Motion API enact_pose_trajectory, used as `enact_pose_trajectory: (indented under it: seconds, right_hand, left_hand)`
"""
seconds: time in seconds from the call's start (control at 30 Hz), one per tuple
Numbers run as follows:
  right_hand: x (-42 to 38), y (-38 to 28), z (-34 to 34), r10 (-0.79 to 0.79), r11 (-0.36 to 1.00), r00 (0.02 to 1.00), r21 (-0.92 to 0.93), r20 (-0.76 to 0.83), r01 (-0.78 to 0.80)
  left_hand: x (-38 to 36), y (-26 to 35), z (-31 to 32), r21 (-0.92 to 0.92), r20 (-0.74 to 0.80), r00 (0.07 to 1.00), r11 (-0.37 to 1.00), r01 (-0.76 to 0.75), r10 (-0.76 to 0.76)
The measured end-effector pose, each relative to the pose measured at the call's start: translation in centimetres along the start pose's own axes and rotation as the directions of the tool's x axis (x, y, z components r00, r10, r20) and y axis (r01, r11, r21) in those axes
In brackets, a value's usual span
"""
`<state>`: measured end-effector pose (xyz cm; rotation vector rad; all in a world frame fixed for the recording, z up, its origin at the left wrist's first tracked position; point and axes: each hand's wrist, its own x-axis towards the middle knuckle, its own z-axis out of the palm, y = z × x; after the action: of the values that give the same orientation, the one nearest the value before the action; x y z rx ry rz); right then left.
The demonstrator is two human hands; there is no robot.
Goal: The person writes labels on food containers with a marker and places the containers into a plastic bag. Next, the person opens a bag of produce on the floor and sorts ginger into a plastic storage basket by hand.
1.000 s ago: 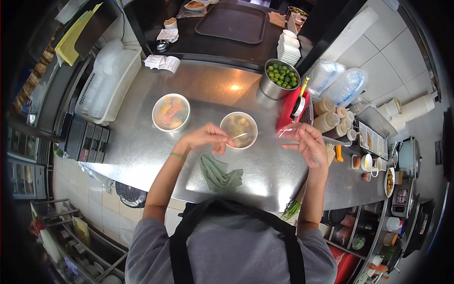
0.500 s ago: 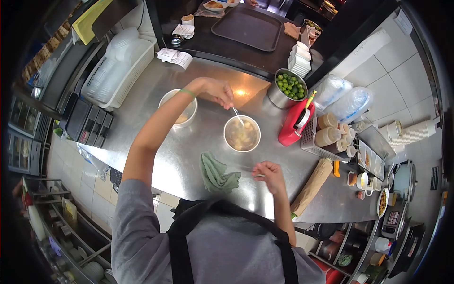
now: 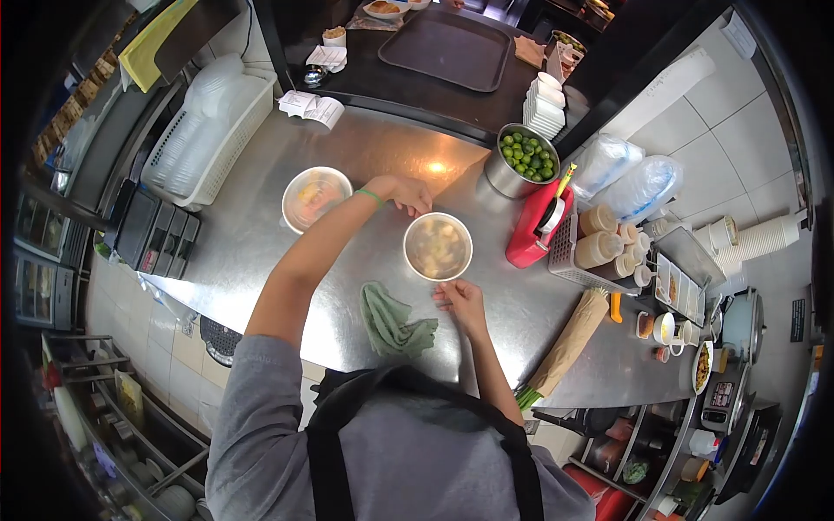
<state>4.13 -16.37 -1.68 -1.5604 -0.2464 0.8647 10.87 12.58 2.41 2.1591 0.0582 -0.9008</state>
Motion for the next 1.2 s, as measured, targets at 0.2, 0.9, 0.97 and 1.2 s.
enact_pose_trajectory:
  seconds: [0.2,0.9,0.97,1.2]
  right_hand:
    - [-0.6,-2.7,-0.5,-0.100,0.919,0.994,-0.387,-0.045,0.075]
    - [4.4,-2.9,1.3,-0.246,0.696,0.952,0.651,-0.181,0.303]
    - [4.7,-1.7,-0.5,-0.205,0.751,0.974,0.622,-0.100,0.222]
    - [3.3,-4.2,-5.3,-0.469,0.857,0.362,-0.316,-0.806,0.407]
  left_hand:
    - [0.0,-3.0,3.7,0.116,-0.496,0.809,0.947,-0.298,0.315]
    - [-1.5,3.1,18.1,-0.528,-0.838,0.529,0.443,-0.724,-0.134]
    - [-1.9,1.7,18.5,-0.538,-0.825,0.542,0.512,-0.670,-0.159]
    - [-6.5,5.1,12.8,-0.175,-0.946,0.325,0.835,-0.522,0.005]
